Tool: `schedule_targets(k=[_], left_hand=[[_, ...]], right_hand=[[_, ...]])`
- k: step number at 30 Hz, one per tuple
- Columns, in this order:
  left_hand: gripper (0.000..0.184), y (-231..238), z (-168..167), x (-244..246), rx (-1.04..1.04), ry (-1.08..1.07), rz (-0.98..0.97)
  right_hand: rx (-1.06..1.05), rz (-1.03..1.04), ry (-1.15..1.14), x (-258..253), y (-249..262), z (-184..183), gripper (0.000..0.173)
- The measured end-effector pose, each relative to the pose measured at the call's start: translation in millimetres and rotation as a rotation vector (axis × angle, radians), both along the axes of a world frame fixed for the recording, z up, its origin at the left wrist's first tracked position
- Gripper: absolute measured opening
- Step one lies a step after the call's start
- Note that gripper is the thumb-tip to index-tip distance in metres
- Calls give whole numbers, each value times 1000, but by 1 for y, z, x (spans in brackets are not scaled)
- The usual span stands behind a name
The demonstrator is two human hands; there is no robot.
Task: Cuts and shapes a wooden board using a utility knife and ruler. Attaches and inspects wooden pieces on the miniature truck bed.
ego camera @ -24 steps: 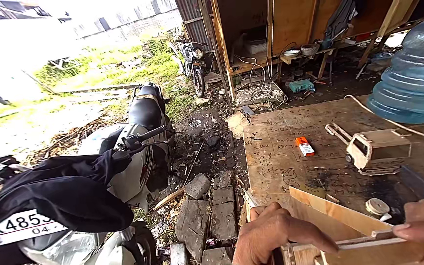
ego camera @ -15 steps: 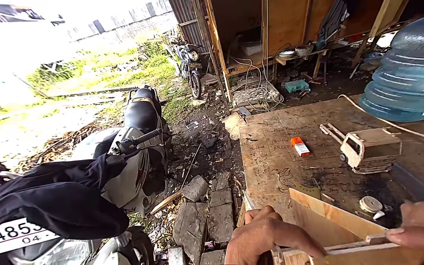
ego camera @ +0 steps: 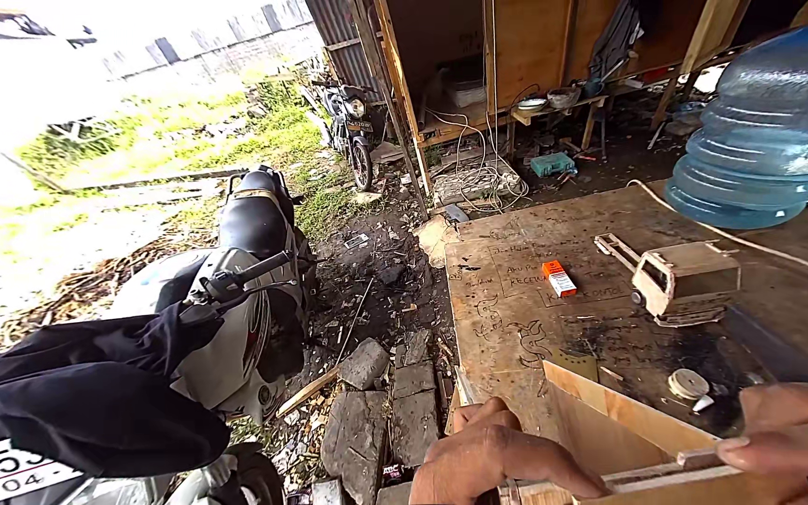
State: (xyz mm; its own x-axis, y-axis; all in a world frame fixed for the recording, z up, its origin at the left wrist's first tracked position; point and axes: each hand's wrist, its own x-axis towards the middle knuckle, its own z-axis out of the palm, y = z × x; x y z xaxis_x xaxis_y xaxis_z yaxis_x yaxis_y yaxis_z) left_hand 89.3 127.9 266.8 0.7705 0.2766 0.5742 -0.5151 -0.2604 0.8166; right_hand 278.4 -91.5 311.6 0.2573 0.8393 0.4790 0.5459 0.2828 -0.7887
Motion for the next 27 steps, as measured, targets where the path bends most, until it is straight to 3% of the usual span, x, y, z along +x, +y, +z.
schedule_targets(k=[17,27], left_hand=[[23,1,0,-1,39,17,23],[24,-7,12,-2,97,157,147]], right_hand=[[-16,0,-10,-3,1,-4,22],[-45,-62,-47,2,9,-21,19]])
